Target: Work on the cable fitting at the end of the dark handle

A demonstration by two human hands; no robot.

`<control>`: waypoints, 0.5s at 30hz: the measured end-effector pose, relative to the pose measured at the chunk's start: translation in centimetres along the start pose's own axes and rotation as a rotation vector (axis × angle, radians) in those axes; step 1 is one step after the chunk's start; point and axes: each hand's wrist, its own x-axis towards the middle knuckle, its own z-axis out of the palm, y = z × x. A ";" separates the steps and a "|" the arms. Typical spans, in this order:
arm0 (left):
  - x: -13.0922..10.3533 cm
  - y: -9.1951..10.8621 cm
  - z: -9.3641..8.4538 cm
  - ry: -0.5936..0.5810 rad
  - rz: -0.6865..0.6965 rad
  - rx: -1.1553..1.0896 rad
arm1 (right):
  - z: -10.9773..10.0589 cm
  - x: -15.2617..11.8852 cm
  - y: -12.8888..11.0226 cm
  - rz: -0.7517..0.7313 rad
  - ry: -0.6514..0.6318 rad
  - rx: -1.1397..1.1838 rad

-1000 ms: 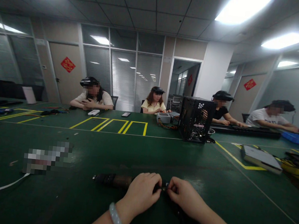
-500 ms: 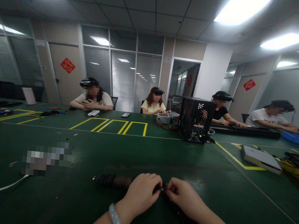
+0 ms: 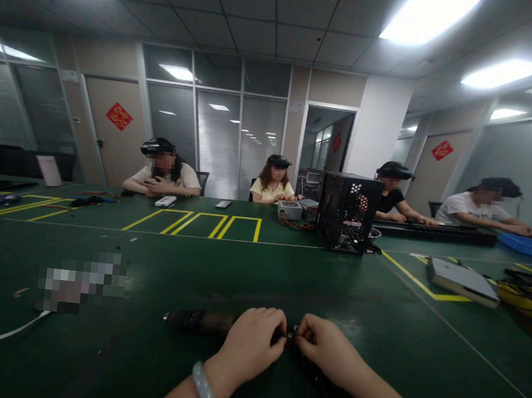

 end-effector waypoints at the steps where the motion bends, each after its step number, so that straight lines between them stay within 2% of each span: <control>1: 0.0 0.0 0.0 -0.005 0.005 0.011 | 0.0 0.0 0.0 0.001 -0.001 -0.004; 6: 0.1 0.0 0.1 -0.024 0.022 0.031 | 0.1 0.0 0.0 -0.001 -0.011 -0.026; 15: 0.1 -0.5 0.4 0.009 0.045 -0.016 | 0.0 -0.1 -0.1 0.001 -0.026 -0.006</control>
